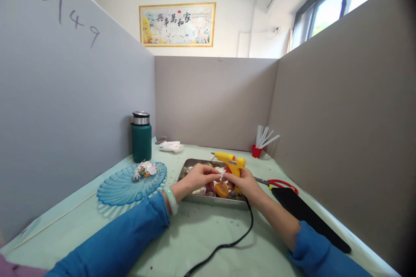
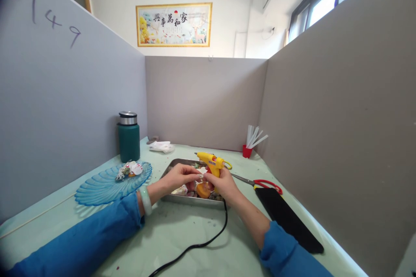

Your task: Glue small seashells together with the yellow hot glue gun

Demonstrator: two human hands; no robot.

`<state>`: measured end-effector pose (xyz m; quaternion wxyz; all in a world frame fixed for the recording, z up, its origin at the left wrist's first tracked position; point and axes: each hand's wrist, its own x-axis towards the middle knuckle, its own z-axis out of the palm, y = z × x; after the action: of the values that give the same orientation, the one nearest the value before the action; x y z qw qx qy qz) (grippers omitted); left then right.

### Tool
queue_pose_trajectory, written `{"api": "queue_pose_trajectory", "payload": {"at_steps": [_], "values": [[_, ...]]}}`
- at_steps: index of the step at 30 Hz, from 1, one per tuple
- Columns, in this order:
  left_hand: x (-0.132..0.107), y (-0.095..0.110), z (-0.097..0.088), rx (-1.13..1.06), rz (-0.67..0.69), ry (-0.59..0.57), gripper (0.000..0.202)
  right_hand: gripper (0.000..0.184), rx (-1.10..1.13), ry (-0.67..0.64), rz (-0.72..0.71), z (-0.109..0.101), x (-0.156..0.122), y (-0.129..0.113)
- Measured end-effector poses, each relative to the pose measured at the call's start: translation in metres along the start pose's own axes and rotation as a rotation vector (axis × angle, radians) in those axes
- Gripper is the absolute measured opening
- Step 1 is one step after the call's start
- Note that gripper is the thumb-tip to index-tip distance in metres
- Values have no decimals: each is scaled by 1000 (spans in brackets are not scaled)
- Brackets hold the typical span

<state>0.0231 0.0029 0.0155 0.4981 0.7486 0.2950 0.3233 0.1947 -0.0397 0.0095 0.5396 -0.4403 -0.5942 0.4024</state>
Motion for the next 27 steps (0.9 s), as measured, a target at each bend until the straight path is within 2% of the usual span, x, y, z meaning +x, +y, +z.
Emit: {"api": "queue_pose_trajectory", "payload": {"at_steps": [7,15,23,27], "values": [[2,-3,0,-90,27,10,34,26,42,9,-15,-1,1,1],[1,0,2,-58,22,47,31,29,-1,15,-28,-1,1,0],[8,0,-2,-135,24,302,26,39,-94,31,-62,-16,11,20],[4,6,-3,-266,13,390,25,35,-196,62,-60,-17,9,18]]}}
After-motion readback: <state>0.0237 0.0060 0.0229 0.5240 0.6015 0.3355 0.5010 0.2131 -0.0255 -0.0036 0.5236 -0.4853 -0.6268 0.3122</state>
